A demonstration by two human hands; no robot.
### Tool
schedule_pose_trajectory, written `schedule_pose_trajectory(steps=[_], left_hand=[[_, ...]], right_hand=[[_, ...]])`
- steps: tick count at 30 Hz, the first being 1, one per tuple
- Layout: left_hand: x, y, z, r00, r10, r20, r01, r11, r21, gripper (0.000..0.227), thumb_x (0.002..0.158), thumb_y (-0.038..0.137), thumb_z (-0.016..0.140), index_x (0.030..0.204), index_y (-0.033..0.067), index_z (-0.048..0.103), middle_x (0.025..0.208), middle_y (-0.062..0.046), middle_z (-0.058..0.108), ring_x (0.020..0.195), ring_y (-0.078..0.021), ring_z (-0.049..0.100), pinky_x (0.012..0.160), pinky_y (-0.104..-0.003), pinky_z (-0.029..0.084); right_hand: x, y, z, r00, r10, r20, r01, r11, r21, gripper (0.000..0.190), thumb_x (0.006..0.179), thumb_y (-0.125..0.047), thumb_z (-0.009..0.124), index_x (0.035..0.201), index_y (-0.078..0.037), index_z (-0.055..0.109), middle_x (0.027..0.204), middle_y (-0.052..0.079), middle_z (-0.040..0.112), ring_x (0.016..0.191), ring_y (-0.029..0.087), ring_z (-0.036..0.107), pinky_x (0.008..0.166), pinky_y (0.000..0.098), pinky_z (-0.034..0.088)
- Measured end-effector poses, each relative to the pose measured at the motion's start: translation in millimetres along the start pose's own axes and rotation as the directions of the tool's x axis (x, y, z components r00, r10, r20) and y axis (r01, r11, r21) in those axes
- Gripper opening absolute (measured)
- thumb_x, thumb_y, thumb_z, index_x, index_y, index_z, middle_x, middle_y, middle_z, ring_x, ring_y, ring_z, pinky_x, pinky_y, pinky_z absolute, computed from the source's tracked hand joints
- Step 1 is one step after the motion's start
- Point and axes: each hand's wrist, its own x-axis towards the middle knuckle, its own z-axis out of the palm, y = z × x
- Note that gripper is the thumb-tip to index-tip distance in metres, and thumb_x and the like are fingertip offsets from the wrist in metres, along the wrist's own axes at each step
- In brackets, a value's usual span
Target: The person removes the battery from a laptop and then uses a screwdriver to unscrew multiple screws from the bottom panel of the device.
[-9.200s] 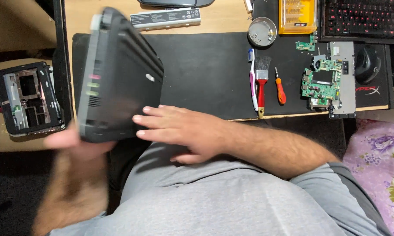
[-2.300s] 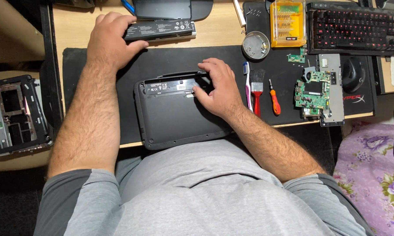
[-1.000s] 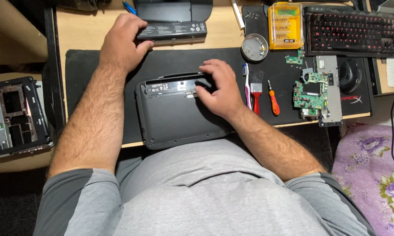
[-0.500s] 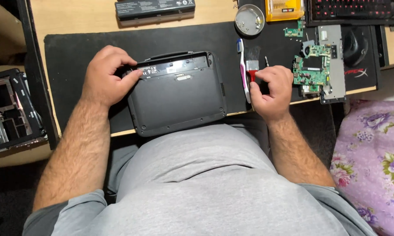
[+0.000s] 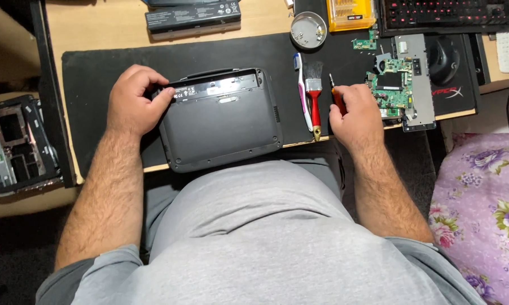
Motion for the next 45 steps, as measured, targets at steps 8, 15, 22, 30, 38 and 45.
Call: schedule_pose_trajectory(steps=[8,15,22,30,38,45], left_hand=[[0.7,7.4,0.5,0.999,0.002,-0.050,0.000,1.000,0.027,0.014,0.092,0.017,0.082,0.103,0.0141,0.074,0.101,-0.005,0.068,0.098,-0.0255,0.067,0.083,-0.038,0.056],[0.8,24.9,-6.5,0.998,-0.054,0.011,0.053,0.997,0.062,0.008,0.092,0.018,0.073,0.098,0.0130,0.073,0.101,0.000,0.067,0.095,-0.0192,0.062,0.078,-0.036,0.051],[-4.6,25.1,-7.0,0.999,-0.036,0.006,0.036,0.998,0.058,0.010,0.094,0.017,0.075,0.102,0.0109,0.073,0.104,-0.002,0.068,0.097,-0.0211,0.062,0.079,-0.037,0.052],[-3.5,23.8,-6.4,1.000,-0.016,0.002,0.015,0.998,0.056,0.012,0.093,0.015,0.077,0.103,0.0094,0.073,0.105,-0.003,0.068,0.094,-0.0207,0.062,0.078,-0.036,0.052],[-7.3,-2.3,3.0,1.000,0.014,-0.026,-0.012,0.997,0.082,0.018,0.094,0.022,0.082,0.109,0.0188,0.073,0.106,-0.001,0.067,0.100,-0.0246,0.066,0.088,-0.039,0.055],[-8.5,0.0,1.9,0.999,0.012,-0.034,-0.009,0.997,0.074,0.018,0.094,0.021,0.082,0.109,0.0184,0.073,0.107,-0.002,0.067,0.100,-0.0252,0.066,0.088,-0.040,0.054]], right_hand=[[1.9,-15.0,-8.4,0.986,0.161,-0.041,-0.141,0.940,0.310,0.033,0.091,-0.004,0.060,0.122,-0.010,0.069,0.102,0.015,0.065,0.096,0.036,0.068,0.090,0.0479,0.053],[-10.5,-80.4,-15.4,0.986,-0.152,-0.065,0.161,0.794,0.587,0.027,0.092,-0.004,0.067,0.119,-0.004,0.071,0.109,0.013,0.055,0.100,0.026,0.058,0.094,0.0356,0.047],[5.0,-79.5,15.4,0.947,-0.321,-0.026,0.320,0.926,0.203,0.037,0.084,-0.001,0.074,0.120,-0.005,0.065,0.118,0.016,0.057,0.130,0.034,0.055,0.117,0.0734,0.023],[5.6,-66.0,18.0,0.969,-0.246,0.004,0.244,0.962,0.123,0.020,0.084,-0.014,0.074,0.104,-0.012,0.077,0.102,0.005,0.066,0.126,0.036,0.055,0.108,0.0661,0.037],[2.0,-8.4,35.9,0.947,-0.290,-0.138,0.298,0.954,0.034,0.020,0.081,-0.010,0.077,0.100,-0.018,0.076,0.097,0.005,0.065,0.121,0.027,0.062,0.113,0.0439,0.045],[-3.5,-4.4,23.9,0.965,-0.249,-0.078,0.256,0.960,0.109,0.023,0.083,-0.013,0.082,0.106,-0.013,0.077,0.102,0.010,0.068,0.125,0.031,0.062,0.116,0.0456,0.043]])
